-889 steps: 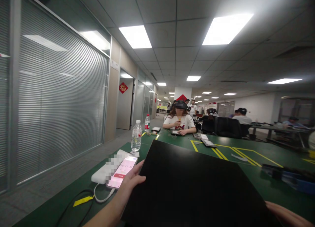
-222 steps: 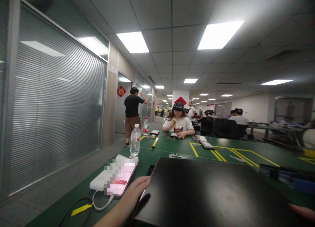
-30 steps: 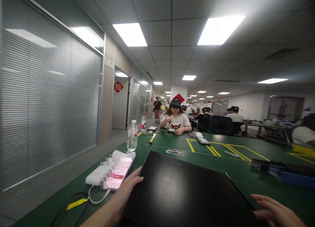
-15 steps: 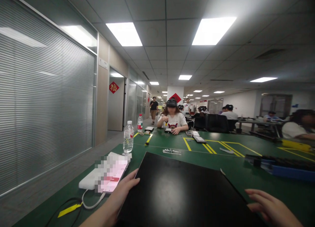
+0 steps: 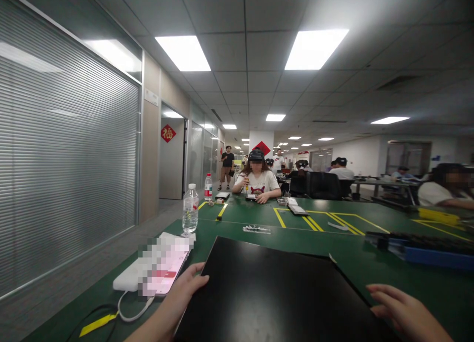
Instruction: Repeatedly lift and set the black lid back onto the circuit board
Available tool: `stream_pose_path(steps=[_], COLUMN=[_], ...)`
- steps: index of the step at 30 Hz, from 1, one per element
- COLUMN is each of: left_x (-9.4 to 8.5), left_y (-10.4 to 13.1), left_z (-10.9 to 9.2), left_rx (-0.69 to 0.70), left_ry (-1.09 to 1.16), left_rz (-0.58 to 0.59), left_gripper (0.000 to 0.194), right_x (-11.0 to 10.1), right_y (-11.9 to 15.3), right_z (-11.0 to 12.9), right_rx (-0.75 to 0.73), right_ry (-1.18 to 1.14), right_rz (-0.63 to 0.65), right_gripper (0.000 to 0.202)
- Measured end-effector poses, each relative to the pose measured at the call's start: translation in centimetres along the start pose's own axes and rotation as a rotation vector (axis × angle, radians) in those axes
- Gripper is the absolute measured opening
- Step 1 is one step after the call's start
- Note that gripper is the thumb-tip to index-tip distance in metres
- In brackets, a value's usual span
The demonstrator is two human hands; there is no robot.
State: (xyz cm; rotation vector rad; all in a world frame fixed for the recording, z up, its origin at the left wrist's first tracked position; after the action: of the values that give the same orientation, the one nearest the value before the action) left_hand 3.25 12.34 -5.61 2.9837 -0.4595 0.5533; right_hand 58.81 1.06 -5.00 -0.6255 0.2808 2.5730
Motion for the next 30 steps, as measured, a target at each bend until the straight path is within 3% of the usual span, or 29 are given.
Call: stream_pose_path(steps=[13, 20, 30], left_x=[0.2, 0.1, 0.9], left_y=[0.7, 0.9, 1.3], left_z=[-0.1, 0.1, 0.4], left_rx=[-0.045, -0.065, -0.044], left_ry=[-0.06, -0.129, -0.022], left_rz=[-0.001, -0.006, 0.033], left_gripper=[0.048, 0.053, 0.063], right_x=[-0.1, 0.4, 0.8], right_y=[-0.1, 0.8, 1.2], right_z=[0.5, 1.6, 2.4], right_rx=[-0.112, -0.108, -0.131], right_ry=[0.303, 0.37, 0.467], right_rz=[-0.046, -0.057, -0.055], right_gripper=[0.046, 0.054, 0.045])
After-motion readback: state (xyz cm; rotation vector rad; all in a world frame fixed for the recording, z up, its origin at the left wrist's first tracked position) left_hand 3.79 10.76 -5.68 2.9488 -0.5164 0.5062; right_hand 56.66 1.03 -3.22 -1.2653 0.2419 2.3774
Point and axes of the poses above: each hand's wrist, its own y-axis away from the middle knuckle, its own x-axis out of the palm, z = x × y, the point moved 8 cm from there along -y, towards the middle knuckle, and after that the axes turned 7 degrees about z, right-handed, at the moved point
